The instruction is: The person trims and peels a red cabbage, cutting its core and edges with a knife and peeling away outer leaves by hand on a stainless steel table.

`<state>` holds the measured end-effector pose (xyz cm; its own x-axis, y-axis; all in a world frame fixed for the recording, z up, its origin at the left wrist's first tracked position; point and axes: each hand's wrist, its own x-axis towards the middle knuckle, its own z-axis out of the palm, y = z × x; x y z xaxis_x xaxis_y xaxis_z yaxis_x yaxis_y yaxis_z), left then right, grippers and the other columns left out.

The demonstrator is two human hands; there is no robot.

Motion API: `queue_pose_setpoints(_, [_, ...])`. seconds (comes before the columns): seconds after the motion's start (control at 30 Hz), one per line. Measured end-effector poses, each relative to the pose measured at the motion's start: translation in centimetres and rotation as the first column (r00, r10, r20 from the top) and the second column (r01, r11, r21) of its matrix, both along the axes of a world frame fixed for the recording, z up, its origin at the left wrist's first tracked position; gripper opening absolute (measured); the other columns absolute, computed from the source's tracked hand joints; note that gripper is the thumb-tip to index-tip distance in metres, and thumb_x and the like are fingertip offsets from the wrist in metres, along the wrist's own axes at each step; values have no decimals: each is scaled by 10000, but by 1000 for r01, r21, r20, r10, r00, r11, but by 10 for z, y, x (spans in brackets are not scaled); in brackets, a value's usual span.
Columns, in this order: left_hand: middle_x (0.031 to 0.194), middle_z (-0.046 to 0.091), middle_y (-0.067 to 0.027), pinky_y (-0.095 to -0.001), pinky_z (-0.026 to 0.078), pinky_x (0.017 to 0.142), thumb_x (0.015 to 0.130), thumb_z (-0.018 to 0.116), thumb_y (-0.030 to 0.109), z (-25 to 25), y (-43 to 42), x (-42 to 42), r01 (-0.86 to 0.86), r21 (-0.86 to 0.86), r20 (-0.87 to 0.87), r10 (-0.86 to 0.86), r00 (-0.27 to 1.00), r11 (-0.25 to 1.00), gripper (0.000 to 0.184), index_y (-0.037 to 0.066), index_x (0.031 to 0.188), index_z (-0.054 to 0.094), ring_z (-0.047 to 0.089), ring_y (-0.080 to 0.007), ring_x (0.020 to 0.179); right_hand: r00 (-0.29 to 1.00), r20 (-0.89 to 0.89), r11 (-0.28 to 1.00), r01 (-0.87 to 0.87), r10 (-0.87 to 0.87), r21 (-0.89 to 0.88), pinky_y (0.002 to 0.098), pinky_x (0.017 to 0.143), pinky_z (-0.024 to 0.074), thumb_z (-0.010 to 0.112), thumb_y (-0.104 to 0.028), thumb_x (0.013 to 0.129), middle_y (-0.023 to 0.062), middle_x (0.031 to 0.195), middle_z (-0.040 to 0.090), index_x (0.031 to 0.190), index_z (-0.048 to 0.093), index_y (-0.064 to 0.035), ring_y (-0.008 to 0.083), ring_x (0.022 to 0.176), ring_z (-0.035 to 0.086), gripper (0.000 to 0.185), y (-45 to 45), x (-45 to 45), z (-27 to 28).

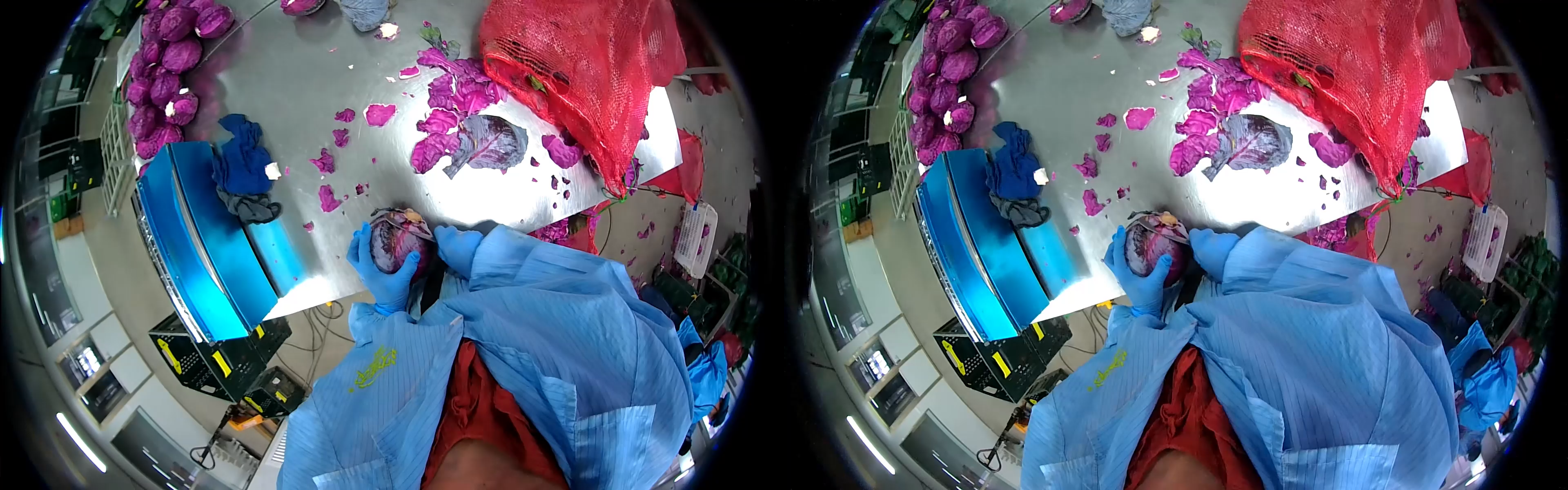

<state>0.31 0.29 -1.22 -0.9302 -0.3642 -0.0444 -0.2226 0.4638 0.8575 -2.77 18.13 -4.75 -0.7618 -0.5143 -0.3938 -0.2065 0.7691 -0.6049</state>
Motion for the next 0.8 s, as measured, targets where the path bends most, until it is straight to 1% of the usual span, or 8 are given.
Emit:
queue_pose_setpoints(0.17, [1319, 382, -160, -447, 343, 1071, 566, 867, 325, 0, 0, -1, -16, 29, -6, 16, 1000, 999, 944, 87, 1385, 464, 404, -344, 1240, 1000, 15, 1000, -28, 28, 10, 427, 497, 491, 525, -181, 916, 144, 804, 623, 1049, 523, -80, 309, 581, 632, 166, 0, -2, -6])
queue_pose_setpoints(0.27, [1319, 381, -161, -449, 346, 1069, 571, 864, 309, -2, -6, 4, 41, 10, -22, -41, 999, 999, 931, 80, 1381, 465, 407, -344, 1236, 999, 24, 999, -49, 49, 10, 418, 488, 490, 525, -175, 917, 143, 801, 628, 1060, 529, -81, 299, 572, 632, 172, 1, -6, -7])
queue_pose_setpoints(0.4, [1322, 379, -164, -462, 338, 1071, 571, 854, 304, -2, -4, 0, 1, 8, -11, -1, 1000, 1000, 933, 86, 1388, 460, 405, -353, 1241, 997, 43, 998, -66, 66, 8, 407, 476, 489, 525, -168, 917, 142, 796, 633, 1075, 537, -81, 287, 561, 632, 181, 0, -6, -11])
queue_pose_setpoints(0.53, [1342, 376, -173, -458, 339, 1068, 583, 852, 314, 1, -6, 1, 10, 83, -20, -8, 1000, 996, 927, 84, 1390, 457, 397, -362, 1260, 996, 53, 997, -78, 78, 9, 396, 465, 487, 524, -161, 918, 141, 792, 639, 1090, 546, -82, 274, 549, 632, 191, 2, -9, -15])
queue_pose_setpoints(0.63, [1357, 370, -176, -462, 329, 1077, 580, 854, 339, -7, -7, 4, 53, -26, -31, -54, 998, 998, 936, 84, 1389, 458, 393, -364, 1267, 991, 85, 995, -99, 100, -7, 387, 456, 486, 524, -156, 918, 140, 789, 643, 1102, 552, -82, 264, 541, 631, 200, 1, -10, -22])
queue_pose_setpoints(0.67, [1363, 368, -179, -467, 324, 1083, 586, 854, 345, -2, -3, 0, 0, 26, 9, -1, 1000, 1000, 926, 84, 1384, 463, 390, -368, 1270, 991, 86, 995, -103, 104, -14, 384, 453, 485, 524, -157, 919, 135, 782, 642, 1105, 555, -83, 259, 536, 629, 203, -3, -15, -25])
queue_pose_setpoints(0.77, [1351, 378, -182, -459, 323, 1089, 596, 855, 333, -5, -8, 8, 145, -74, -91, -151, 984, 987, 911, 84, 1380, 465, 387, -364, 1275, 991, 120, 997, -53, 59, -51, 373, 446, 481, 522, -161, 920, 122, 762, 638, 1114, 566, -88, 245, 521, 620, 212, -5, -23, -30])
queue_pose_setpoints(0.8, [1348, 377, -172, -448, 317, 1096, 589, 862, 325, -3, -10, 3, 104, -22, -81, -106, 991, 994, 927, 84, 1386, 455, 384, -348, 1281, 988, 147, 997, -33, 42, -63, 369, 443, 480, 521, -162, 921, 118, 755, 637, 1118, 569, -90, 240, 517, 617, 215, -6, -23, -30])
